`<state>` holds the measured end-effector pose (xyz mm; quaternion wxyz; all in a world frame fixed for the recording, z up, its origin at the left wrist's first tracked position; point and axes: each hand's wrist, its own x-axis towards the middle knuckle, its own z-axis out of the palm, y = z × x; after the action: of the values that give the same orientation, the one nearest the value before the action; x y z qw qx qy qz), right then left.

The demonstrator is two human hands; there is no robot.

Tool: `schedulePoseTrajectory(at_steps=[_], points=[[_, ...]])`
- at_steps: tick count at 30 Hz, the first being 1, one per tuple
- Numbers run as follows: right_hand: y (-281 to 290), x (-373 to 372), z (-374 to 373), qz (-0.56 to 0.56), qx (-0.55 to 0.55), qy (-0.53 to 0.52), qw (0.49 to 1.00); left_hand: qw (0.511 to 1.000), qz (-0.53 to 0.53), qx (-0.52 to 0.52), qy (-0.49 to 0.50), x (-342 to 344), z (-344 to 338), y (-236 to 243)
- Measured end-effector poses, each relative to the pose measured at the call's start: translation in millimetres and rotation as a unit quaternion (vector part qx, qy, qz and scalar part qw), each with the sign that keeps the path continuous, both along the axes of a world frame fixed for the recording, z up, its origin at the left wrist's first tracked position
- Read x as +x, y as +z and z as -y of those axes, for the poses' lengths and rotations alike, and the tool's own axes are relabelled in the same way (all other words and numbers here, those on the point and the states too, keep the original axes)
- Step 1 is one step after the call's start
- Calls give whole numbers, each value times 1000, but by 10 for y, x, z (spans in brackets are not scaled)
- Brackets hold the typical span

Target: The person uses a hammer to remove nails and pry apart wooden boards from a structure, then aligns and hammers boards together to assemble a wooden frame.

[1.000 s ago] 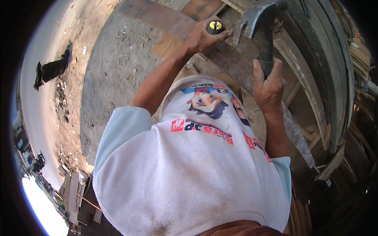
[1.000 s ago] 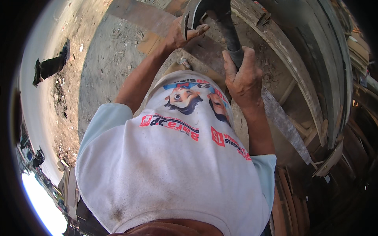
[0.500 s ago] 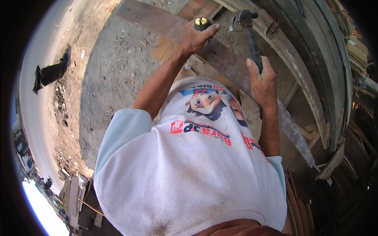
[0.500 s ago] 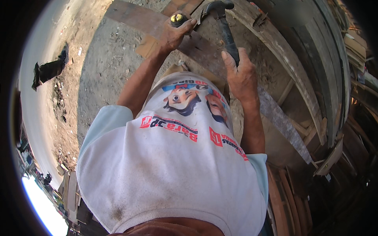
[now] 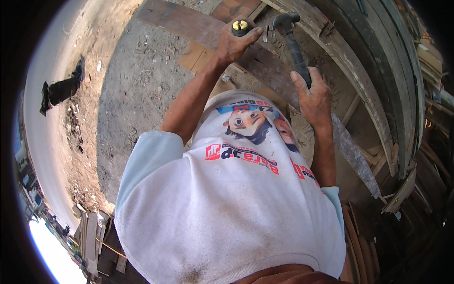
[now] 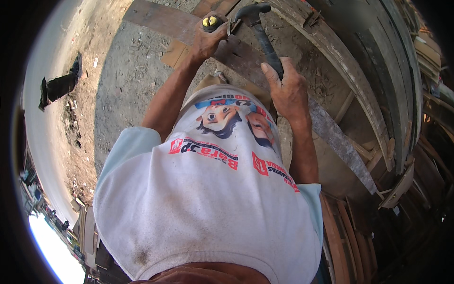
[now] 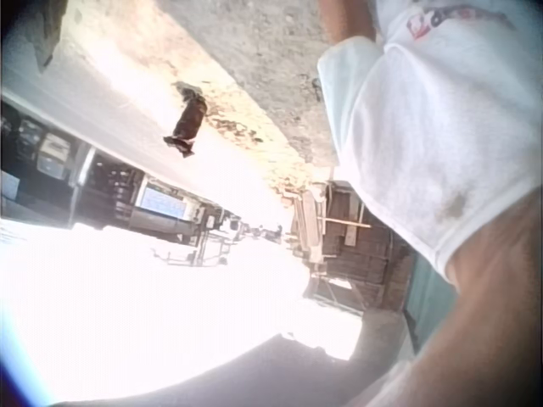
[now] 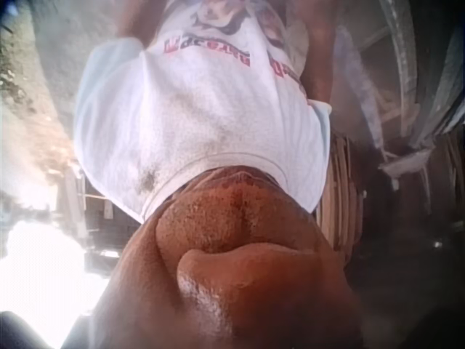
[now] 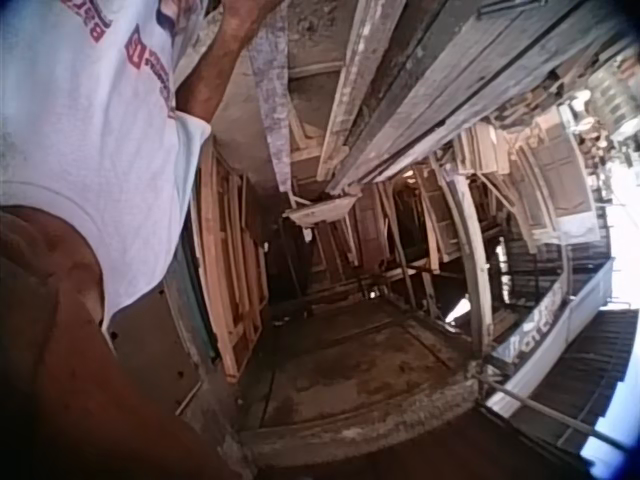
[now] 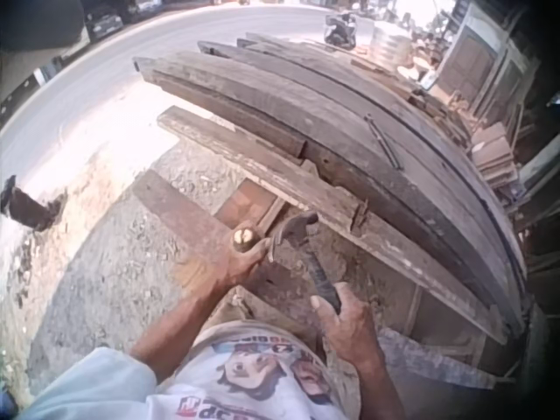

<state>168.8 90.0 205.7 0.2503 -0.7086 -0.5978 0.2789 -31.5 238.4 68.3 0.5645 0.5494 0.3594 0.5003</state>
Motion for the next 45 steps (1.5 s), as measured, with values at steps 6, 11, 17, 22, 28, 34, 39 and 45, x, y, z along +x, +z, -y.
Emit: schedulePoseTrajectory(at_steps=[6, 11, 17, 22, 28, 34, 39, 45], points=[[0, -29, -12, 9, -12, 12, 1000, 998, -55, 8, 13, 20, 9, 62], [7, -123, 4, 3, 32, 25, 999, 995, -96, 23, -20, -24, 14, 56], [216, -251, -25, -1, 141, 57, 988, 995, -76, 58, -41, 42, 79, 234], [77, -74, 16, 108, -31, 85, 990, 968, -189, 84, -142, 67, -109, -159], [708, -108, -3, -15, 193, 0, 981, 988, -132, -6, -83, 111, 45, 374], [408, -102, -66, -111, 384, 0, 917, 989, -121, 21, -87, 136, 15, 69], [42, -150, 61, 147, 0, 94, 985, 986, -90, 128, -53, 69, -25, 101], [919, -198, -104, -170, 378, 0, 910, 992, -91, 57, -63, 64, 69, 123]])
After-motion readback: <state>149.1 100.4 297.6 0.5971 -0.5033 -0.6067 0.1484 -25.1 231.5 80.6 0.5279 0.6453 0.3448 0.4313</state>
